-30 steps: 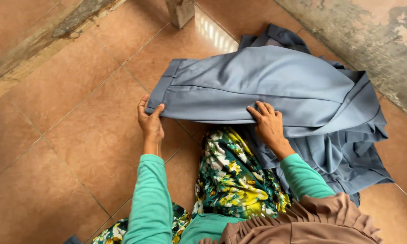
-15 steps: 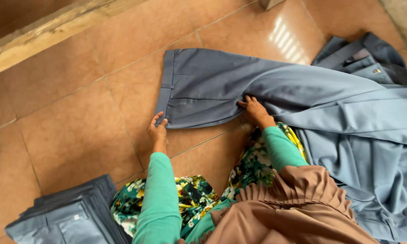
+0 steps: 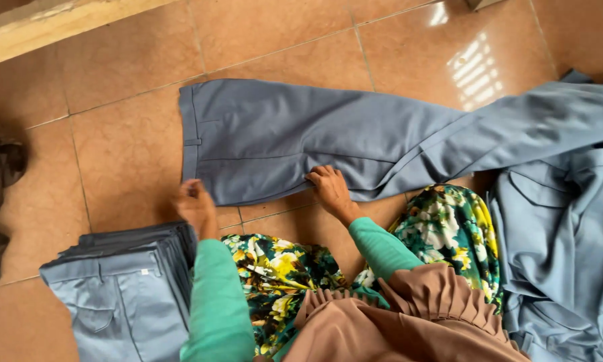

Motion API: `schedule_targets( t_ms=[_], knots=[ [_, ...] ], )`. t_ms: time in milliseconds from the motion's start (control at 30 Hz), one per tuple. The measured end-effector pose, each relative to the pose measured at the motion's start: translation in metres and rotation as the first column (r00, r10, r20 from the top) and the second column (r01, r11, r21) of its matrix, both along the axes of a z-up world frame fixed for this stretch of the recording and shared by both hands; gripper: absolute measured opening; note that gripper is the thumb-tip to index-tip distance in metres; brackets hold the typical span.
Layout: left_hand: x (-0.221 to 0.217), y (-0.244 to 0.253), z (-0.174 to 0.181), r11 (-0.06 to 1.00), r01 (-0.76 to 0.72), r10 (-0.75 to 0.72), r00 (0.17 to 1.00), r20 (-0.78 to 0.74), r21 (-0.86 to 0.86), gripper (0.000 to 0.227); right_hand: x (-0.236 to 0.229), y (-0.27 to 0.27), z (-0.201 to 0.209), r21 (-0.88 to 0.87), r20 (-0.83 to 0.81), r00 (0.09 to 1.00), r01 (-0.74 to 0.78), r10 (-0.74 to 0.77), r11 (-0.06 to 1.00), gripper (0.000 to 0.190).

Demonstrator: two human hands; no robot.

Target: Folding blue trousers and placing them into a neat stack on the floor.

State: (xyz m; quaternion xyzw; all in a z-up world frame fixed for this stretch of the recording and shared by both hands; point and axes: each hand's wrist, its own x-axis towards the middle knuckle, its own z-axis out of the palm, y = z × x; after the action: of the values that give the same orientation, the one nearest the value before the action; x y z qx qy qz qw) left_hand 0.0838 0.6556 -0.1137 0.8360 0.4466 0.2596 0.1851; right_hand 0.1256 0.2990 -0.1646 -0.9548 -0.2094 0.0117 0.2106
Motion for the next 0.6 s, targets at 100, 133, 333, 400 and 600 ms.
schedule_targets(
  t_ms=[100,133,333,400,600],
  knots=[
    [-0.012,-0.100,0.080,0.559,0.048,-0.272,0.953,-0.129,-0.828,0.080,-0.006,0.021,0.007,0.024,0.050,0.999,-0.010,0.009,1.000,0.024],
    [-0.017,-0.136,0.098,0.388,0.025,-0.423,0.893,-0.154,-0.921,0.099,-0.009,0.024,0.022,0.025,0.035,0.999,-0.025,0.024,0.999,0.020],
    [0.024,-0.215,0.004,0.360,-0.007,-0.282,0.952,-0.116,-0.933,0.090,-0.022,0.004,0.037,-0.120,-0.035,0.997,-0.078,0.074,0.990,0.018],
    [0.009,-0.195,-0.085,0.496,-0.002,-0.181,0.978,-0.106,-0.868,0.076,-0.021,-0.015,0.040,-0.177,-0.046,0.996,-0.079,0.072,0.981,0.021],
    [0.010,-0.114,-0.098,0.694,-0.156,0.040,0.983,-0.179,-0.702,0.084,-0.007,-0.075,0.038,-0.444,0.031,0.987,-0.129,0.159,0.887,0.024]
  ],
)
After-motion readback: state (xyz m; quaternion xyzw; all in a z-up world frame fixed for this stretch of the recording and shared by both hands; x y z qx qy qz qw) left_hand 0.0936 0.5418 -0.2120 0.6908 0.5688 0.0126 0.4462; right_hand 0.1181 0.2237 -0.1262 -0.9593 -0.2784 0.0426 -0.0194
